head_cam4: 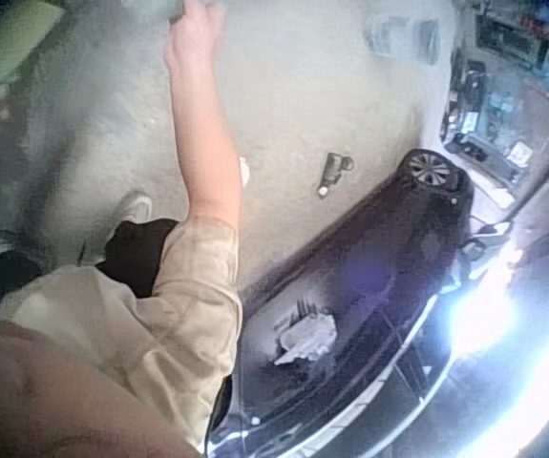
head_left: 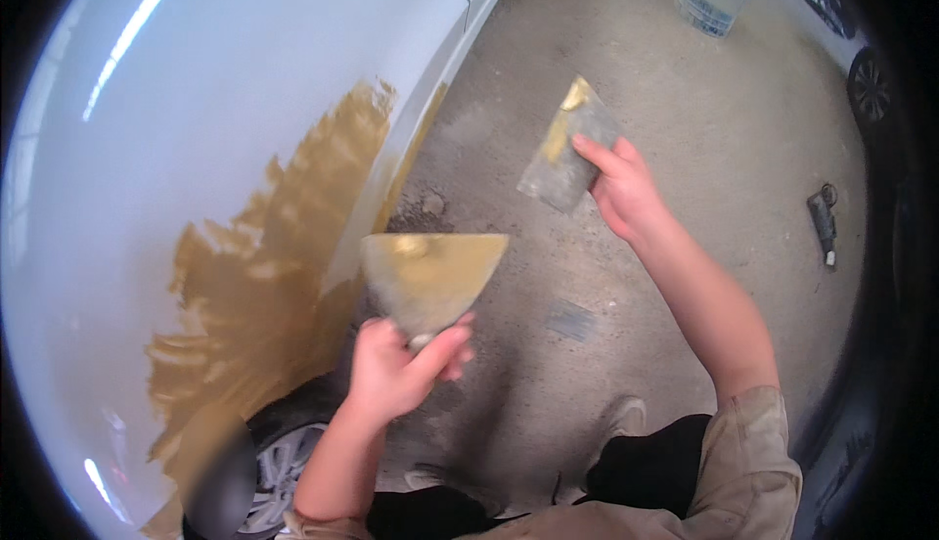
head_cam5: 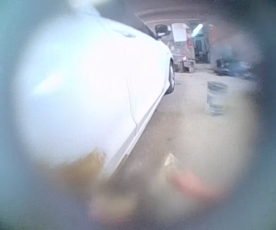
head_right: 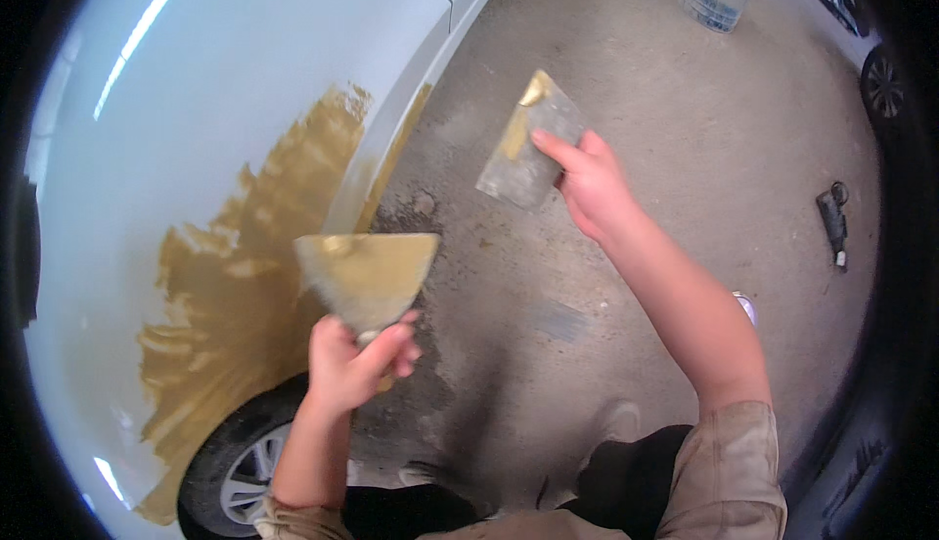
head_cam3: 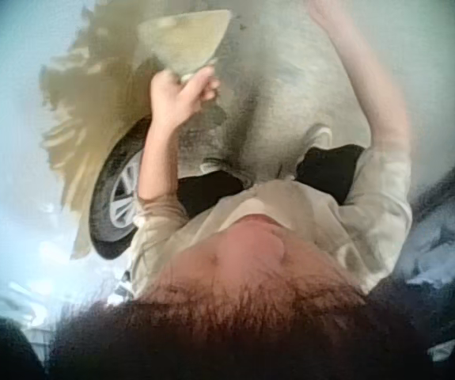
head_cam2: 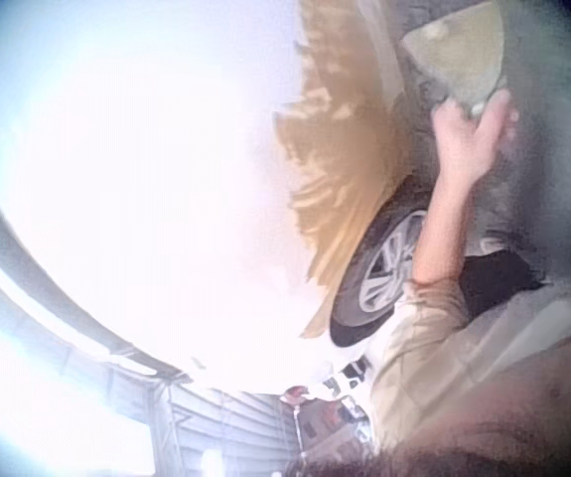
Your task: The person uses a putty knife to apply a brown body filler onto the side panel of a white car. They scoop filler from a can and spread it over a damaged area, smoothing the surface with the tool.
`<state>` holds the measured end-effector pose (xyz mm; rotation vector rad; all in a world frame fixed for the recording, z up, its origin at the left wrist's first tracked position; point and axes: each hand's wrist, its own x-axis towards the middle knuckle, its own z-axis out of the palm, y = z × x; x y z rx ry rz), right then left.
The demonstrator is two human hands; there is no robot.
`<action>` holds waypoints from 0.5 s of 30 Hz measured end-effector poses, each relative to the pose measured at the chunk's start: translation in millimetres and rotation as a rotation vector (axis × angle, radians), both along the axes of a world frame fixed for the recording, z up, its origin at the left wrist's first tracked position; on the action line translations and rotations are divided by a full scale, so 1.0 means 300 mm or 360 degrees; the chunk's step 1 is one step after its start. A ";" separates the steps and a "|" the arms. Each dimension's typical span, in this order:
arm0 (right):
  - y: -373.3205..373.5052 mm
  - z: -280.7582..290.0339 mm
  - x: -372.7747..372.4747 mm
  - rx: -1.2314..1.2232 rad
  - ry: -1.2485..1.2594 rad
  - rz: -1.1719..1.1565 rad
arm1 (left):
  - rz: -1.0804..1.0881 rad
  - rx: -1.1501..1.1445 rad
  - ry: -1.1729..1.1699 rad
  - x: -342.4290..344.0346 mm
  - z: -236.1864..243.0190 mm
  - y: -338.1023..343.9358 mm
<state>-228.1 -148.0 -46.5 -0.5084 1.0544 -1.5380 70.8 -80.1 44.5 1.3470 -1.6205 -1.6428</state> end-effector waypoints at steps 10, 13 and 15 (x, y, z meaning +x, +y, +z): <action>-0.395 -0.062 0.222 -0.0109 0.0137 0.0094 | 0.0474 -0.1262 -0.0407 0.298 0.760 0.020; -0.397 -0.173 0.308 0.0037 0.0135 -0.0213 | -0.0030 -0.1374 -0.0412 0.352 0.901 -0.143; -0.372 -0.237 0.375 0.0155 0.0018 -0.0388 | 0.0233 -0.1333 -0.0458 0.351 0.932 -0.223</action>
